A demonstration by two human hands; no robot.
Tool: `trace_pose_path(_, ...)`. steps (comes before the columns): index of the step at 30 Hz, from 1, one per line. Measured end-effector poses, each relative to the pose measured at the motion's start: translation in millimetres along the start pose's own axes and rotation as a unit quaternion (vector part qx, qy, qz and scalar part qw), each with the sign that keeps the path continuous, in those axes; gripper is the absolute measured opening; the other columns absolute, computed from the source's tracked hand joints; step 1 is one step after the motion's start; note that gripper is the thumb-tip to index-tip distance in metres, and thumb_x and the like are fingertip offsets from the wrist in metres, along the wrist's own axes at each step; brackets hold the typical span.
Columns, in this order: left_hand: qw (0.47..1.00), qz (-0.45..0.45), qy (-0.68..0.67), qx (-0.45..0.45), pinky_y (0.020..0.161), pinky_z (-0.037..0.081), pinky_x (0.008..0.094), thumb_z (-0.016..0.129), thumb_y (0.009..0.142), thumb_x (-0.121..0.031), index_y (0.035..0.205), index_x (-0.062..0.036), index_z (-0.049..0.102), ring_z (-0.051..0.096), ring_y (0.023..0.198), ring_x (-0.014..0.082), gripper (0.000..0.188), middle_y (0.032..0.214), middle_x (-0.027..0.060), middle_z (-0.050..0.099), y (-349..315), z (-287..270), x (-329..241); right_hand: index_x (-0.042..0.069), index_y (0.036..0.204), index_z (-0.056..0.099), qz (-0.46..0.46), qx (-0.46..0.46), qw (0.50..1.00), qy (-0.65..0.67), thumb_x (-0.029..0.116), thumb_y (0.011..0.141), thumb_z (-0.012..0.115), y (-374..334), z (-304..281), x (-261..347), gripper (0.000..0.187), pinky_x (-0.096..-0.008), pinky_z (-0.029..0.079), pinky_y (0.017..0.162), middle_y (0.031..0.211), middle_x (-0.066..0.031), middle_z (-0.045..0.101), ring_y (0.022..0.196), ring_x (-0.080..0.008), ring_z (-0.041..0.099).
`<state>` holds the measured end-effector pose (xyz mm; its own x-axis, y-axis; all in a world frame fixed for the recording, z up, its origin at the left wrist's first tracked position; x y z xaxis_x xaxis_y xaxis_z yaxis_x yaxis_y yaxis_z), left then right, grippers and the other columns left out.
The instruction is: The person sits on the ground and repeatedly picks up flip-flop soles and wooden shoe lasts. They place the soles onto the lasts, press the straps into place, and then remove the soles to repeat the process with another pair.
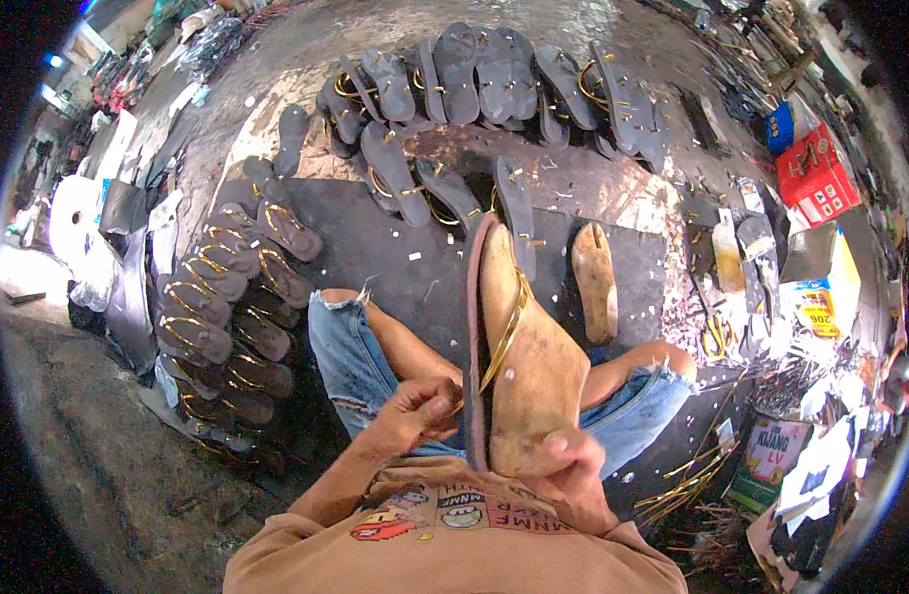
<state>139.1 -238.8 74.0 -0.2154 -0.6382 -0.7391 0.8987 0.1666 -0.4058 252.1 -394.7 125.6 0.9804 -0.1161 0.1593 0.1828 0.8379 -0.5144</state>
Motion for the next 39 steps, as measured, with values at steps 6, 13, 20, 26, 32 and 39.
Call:
trace_pose_path(6,0.979,-0.064,-0.147,0.128,0.098,0.052,0.0394,0.058,0.108,-0.048,0.134,-0.0100,0.054,0.062,0.113,0.0200,0.046,0.125,0.0045,0.060,35.5,44.6,59.5,0.013,0.168,-0.012,-0.148,0.100,0.891,-0.417,0.017,0.078,0.085,27.5,60.1,14.9,0.133,-0.0499,0.029,0.126,0.169,-0.0186,0.022,0.157,-0.0337,0.027)
trace_pose_path(13,0.984,0.139,-0.113,0.020,0.117,0.047,0.0449,0.051,0.108,-0.058,0.161,-0.0131,0.039,0.056,0.139,0.0245,0.071,0.156,0.0088,0.052,72.6,-15.0,-5.8,0.015,0.169,-0.015,-0.218,0.120,0.869,-0.428,0.005,0.081,0.080,56.5,54.2,22.5,0.129,-0.0484,0.029,0.126,0.169,-0.0192,0.021,0.157,-0.0335,0.028)
trace_pose_path(20,0.938,0.058,-0.340,-0.035,0.114,0.050,0.0471,0.040,0.110,-0.065,0.159,-0.0086,0.043,0.058,0.139,0.0260,0.075,0.156,0.0110,0.056,73.9,-16.5,-1.9,0.014,0.170,-0.019,-0.231,0.084,0.827,-0.506,0.000,0.079,0.073,84.7,34.9,9.3,0.130,-0.0485,0.021,0.130,0.177,-0.0229,0.005,0.163,-0.0356,0.017)
trace_pose_path(26,0.913,0.158,-0.375,-0.046,0.077,0.053,0.0365,0.046,0.106,-0.070,0.149,-0.0064,0.051,0.057,0.096,0.0208,0.077,0.124,0.0141,0.061,59.2,-94.1,-50.9,0.005,0.170,-0.009,-0.180,0.063,0.765,-0.615,0.002,0.083,0.074,84.5,-27.4,41.0,0.120,-0.0473,0.019,0.132,0.173,-0.0268,0.018,0.162,-0.0389,0.017)
trace_pose_path(32,0.894,0.123,-0.411,0.128,0.081,0.048,0.0342,0.054,0.100,-0.073,0.157,-0.0070,0.041,0.051,0.093,0.0188,0.088,0.128,0.0136,0.055,55.2,-5.0,-38.3,-0.001,0.164,0.032,-0.394,-0.070,0.510,-0.761,0.004,0.098,0.063,112.2,6.6,106.9,0.073,-0.0445,0.032,0.126,0.162,-0.0216,0.046,0.152,-0.0327,0.043)
trace_pose_path(39,0.994,-0.025,0.090,0.064,0.091,0.052,0.0309,0.084,0.092,-0.029,0.153,0.0006,0.048,0.061,0.110,0.0108,0.077,0.132,0.0109,0.067,31.9,7.6,12.9,-0.001,0.117,0.076,-0.154,0.021,0.789,-0.595,0.034,0.092,0.088,125.5,44.7,138.6,0.044,-0.0290,0.054,0.081,0.098,-0.0019,0.077,0.088,-0.0111,0.067)
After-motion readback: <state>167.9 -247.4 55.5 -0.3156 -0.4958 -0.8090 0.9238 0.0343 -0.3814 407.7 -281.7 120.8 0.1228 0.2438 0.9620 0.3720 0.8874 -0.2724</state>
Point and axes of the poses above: each hand's wrist, its own y-axis towards the middle knuckle, its own z-axis out of the palm, x = y × z, the point moved 8 cm from there along y, towards the middle knuckle
